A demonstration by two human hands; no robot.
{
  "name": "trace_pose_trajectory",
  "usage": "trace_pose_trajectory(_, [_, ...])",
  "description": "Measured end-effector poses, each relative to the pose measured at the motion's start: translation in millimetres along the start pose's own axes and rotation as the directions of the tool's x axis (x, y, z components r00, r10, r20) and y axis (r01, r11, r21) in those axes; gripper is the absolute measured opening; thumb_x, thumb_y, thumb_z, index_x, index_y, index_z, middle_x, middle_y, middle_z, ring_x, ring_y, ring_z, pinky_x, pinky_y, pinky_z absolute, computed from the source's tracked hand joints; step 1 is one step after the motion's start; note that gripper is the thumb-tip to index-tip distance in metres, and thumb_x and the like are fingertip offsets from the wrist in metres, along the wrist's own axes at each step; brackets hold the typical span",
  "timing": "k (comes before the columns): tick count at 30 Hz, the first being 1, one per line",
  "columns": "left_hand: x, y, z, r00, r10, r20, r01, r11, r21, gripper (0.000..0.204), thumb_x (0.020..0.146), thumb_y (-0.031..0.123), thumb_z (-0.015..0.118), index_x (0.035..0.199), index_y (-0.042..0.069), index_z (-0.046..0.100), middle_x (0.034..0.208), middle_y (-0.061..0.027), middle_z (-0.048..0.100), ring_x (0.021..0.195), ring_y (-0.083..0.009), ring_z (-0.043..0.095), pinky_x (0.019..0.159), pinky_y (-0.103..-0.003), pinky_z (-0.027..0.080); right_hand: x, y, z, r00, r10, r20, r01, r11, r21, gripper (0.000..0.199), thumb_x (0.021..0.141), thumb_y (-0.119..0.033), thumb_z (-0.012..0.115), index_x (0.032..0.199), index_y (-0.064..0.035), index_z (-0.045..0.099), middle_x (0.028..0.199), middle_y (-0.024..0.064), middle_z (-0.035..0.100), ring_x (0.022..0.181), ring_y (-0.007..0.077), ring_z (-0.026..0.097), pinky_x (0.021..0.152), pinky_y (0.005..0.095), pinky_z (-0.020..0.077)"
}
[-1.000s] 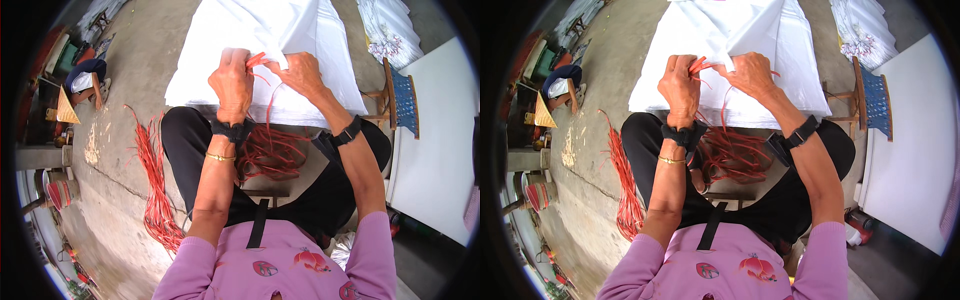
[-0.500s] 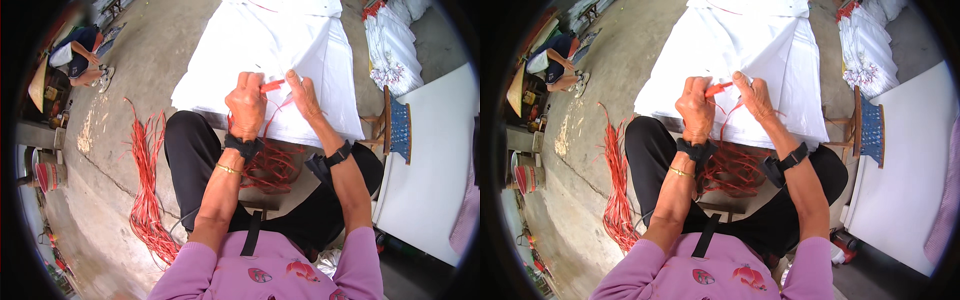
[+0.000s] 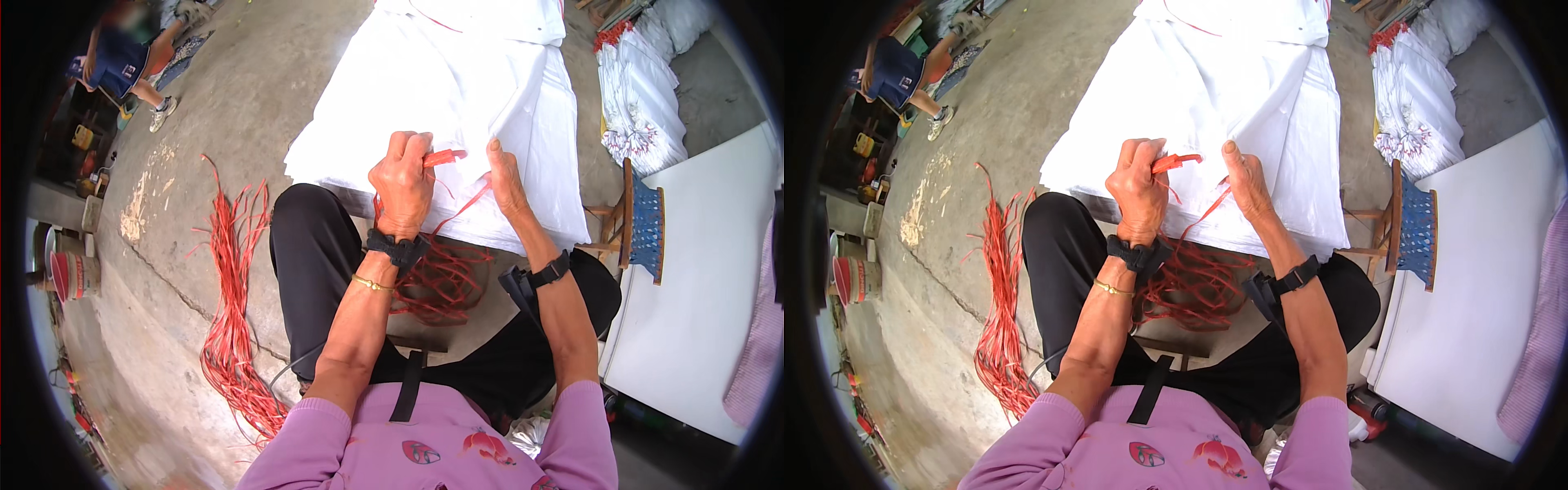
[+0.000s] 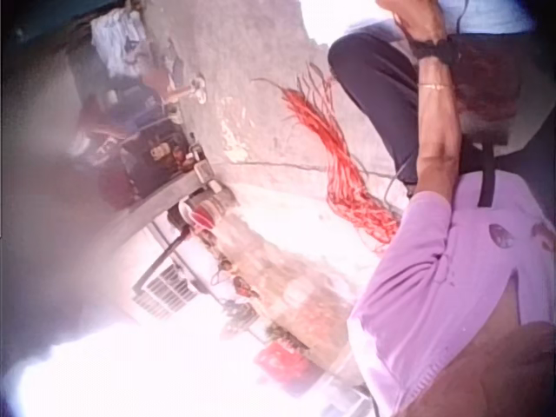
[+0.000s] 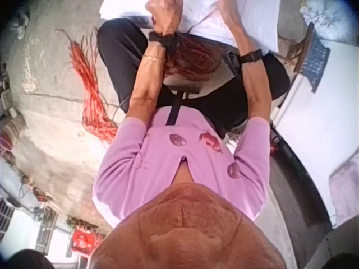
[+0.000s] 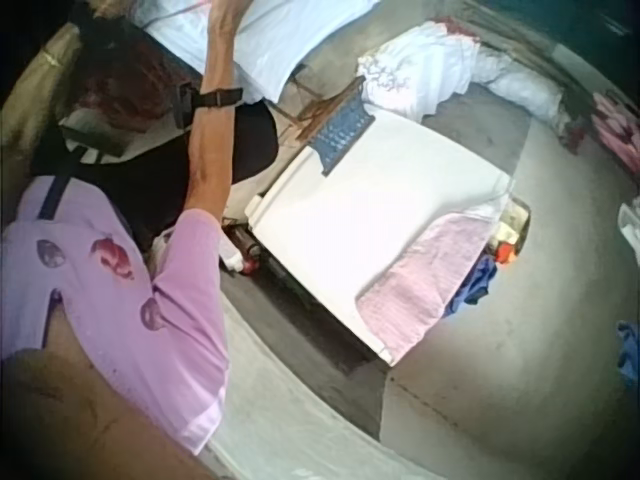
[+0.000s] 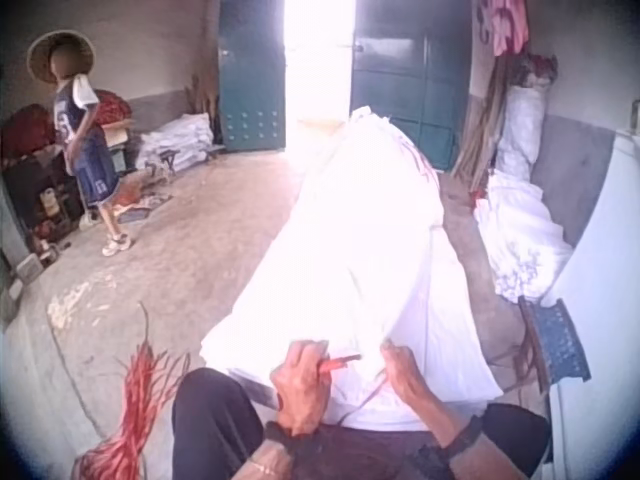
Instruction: Threading red plastic straps through white plastic bags using a long metal needle.
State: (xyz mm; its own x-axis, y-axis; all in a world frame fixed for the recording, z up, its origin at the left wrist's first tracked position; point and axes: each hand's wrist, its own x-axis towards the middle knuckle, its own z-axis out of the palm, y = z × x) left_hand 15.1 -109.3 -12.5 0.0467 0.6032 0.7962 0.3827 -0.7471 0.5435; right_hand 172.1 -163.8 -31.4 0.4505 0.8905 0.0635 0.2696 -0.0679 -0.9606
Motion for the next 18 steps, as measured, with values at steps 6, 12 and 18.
trace_pose_trajectory(6, [-13, 5, 12, 0.964, 0.074, 0.257, -0.074, 0.997, -0.008, 0.022, 0.064, -0.003, 0.058, 0.082, 0.01, 0.056, 0.078, -0.0069, 0.053, 0.054, -0.0268, 0.056, 0.045, -0.036, 0.044, 8, -26, 16, 0.997, 0.078, 0.025, -0.081, 0.985, 0.153, 0.061, 0.083, -0.061, 0.046, 0.064, -0.0036, 0.052, 0.057, -0.0001, 0.044, 0.057, 0.0104, 0.04, 0.052, 0.0278, 0.0345])
trace_pose_trajectory(12, [3, -17, -1, 0.979, -0.185, 0.082, 0.162, 0.959, 0.234, 0.022, 0.071, -0.002, 0.056, 0.089, 0.01, 0.056, 0.089, -0.0086, 0.058, 0.064, -0.0337, 0.058, 0.054, -0.04, 0.046, 11, -66, -7, 0.977, 0.163, 0.134, -0.192, 0.95, 0.247, 0.051, 0.08, -0.043, 0.059, 0.105, 0.0006, 0.062, 0.086, 0.0058, 0.059, 0.068, 0.0089, 0.048, 0.056, 0.0212, 0.038])
trace_pose_trajectory(18, [22, -23, -26, 0.979, -0.193, -0.06, 0.201, 0.961, 0.188, 0.02, 0.072, 0.002, 0.066, 0.089, 0.008, 0.06, 0.085, -0.0095, 0.06, 0.071, -0.0299, 0.061, 0.061, -0.038, 0.048, 13, -59, -30, 0.94, 0.233, 0.25, -0.254, 0.966, 0.053, 0.052, 0.079, -0.044, 0.057, 0.117, -0.0089, 0.059, 0.121, 0.0143, 0.038, 0.099, 0.019, 0.045, 0.074, 0.0297, 0.0413])
